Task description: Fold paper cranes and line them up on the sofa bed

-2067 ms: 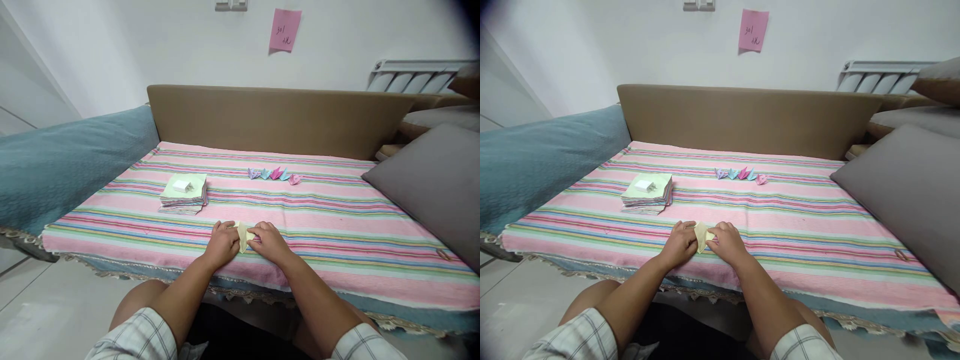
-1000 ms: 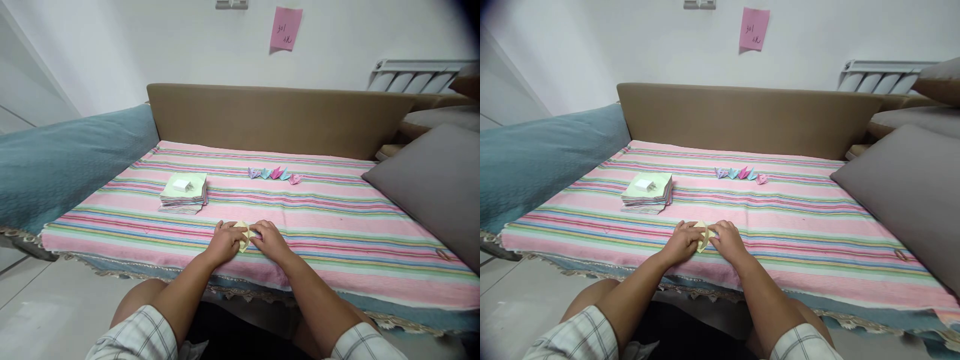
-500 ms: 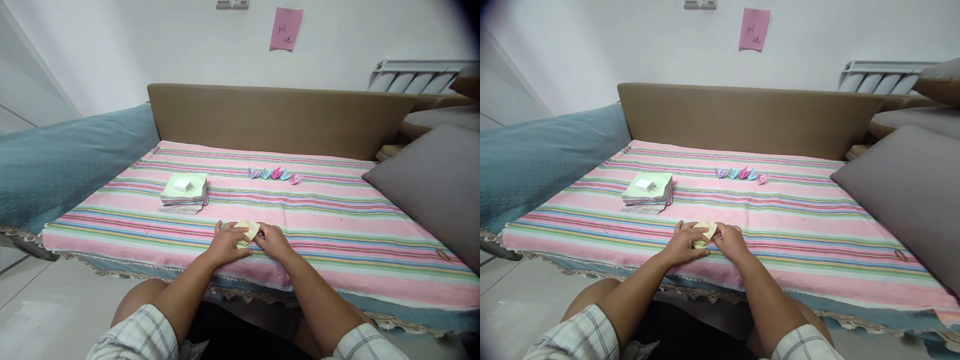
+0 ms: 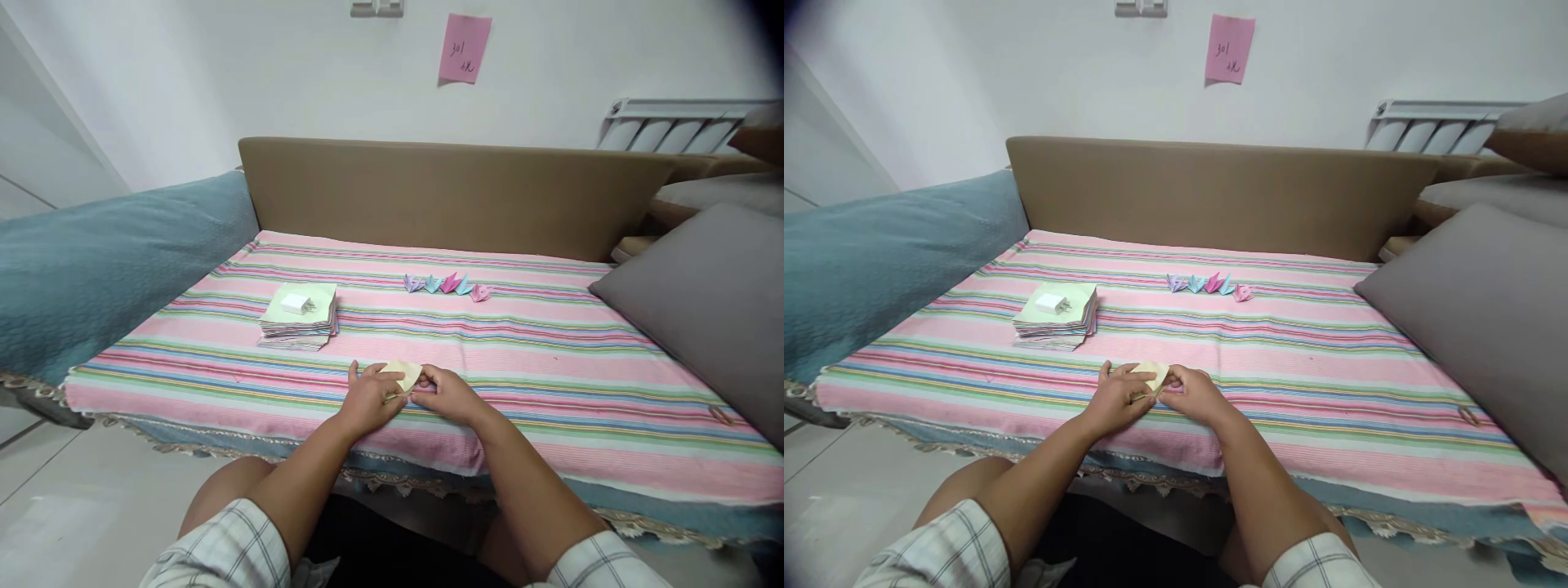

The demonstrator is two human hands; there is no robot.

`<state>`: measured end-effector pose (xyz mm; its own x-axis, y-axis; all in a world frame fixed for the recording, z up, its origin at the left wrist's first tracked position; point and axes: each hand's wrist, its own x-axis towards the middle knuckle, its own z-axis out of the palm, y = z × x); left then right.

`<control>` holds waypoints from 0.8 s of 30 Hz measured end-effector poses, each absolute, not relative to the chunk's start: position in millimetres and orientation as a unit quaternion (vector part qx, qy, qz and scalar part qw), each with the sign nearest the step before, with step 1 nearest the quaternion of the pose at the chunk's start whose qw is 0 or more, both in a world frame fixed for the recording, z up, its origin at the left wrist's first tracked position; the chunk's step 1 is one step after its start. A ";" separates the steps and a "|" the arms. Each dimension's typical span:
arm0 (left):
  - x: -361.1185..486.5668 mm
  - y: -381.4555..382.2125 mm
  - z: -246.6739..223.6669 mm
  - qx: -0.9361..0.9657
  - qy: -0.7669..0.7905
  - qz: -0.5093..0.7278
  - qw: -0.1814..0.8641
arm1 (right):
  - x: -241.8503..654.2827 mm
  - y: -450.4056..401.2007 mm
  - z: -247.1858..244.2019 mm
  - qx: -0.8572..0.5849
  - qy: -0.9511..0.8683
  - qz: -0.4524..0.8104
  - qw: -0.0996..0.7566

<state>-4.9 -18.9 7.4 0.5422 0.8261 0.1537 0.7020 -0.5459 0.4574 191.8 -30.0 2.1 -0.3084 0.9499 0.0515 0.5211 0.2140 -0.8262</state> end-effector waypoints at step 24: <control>16.1 -30.3 23.0 0.900 0.394 0.189 0.007 | 195.8 -20.1 -2.1 -0.531 -0.640 0.413 0.371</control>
